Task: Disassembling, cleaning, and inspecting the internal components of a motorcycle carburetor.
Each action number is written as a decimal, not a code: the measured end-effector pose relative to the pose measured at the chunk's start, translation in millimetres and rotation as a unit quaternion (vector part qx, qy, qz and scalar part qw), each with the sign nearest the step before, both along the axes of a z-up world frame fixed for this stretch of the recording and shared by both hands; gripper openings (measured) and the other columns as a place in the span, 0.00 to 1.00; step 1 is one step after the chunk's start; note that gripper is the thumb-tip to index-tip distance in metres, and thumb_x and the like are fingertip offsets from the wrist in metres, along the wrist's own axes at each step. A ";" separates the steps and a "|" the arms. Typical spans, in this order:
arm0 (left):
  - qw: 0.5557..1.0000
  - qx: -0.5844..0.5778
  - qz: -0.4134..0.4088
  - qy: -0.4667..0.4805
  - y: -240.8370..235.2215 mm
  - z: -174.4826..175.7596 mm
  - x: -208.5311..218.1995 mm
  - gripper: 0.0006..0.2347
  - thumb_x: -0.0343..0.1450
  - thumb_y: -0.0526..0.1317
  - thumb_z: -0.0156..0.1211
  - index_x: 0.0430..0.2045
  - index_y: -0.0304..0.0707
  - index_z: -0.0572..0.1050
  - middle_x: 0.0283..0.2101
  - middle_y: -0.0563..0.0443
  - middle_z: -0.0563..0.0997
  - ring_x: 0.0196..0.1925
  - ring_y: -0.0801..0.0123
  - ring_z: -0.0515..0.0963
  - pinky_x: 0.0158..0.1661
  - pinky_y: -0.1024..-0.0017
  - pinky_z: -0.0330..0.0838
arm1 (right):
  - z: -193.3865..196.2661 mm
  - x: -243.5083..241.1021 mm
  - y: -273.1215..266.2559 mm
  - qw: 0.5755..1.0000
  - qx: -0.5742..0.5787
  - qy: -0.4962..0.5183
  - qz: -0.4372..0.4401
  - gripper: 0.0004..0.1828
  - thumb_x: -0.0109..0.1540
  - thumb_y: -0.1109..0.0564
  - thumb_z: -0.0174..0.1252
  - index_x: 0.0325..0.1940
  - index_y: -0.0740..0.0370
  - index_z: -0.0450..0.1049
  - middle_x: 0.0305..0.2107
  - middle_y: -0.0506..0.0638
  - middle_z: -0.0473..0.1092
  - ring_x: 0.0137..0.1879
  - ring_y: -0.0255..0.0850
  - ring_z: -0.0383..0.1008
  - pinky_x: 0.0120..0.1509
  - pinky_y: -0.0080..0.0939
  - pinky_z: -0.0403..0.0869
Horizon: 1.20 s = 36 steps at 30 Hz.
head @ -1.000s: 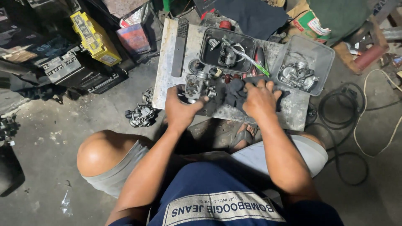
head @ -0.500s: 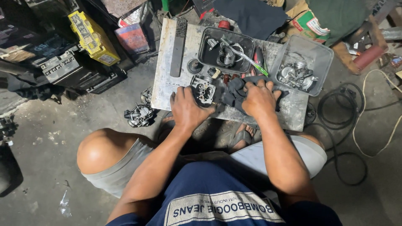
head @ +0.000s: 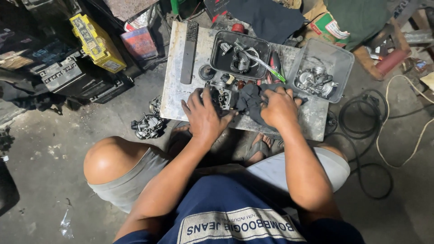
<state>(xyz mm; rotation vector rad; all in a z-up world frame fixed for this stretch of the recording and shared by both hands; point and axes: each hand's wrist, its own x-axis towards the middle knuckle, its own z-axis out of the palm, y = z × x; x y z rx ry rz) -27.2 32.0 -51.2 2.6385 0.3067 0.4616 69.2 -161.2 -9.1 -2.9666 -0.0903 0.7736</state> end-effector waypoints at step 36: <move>0.973 0.017 -0.199 -0.118 -126.6 -76.1 70.6 0.13 0.73 0.50 0.49 0.23 0.44 0.69 0.17 0.48 0.71 0.17 0.48 0.79 0.21 0.54 0.75 | 43.1 -11.2 -73.5 0.998 0.035 0.046 -0.035 0.20 0.63 0.44 0.59 0.58 0.48 0.80 0.49 0.56 0.80 0.63 0.59 0.75 0.66 0.63 0.73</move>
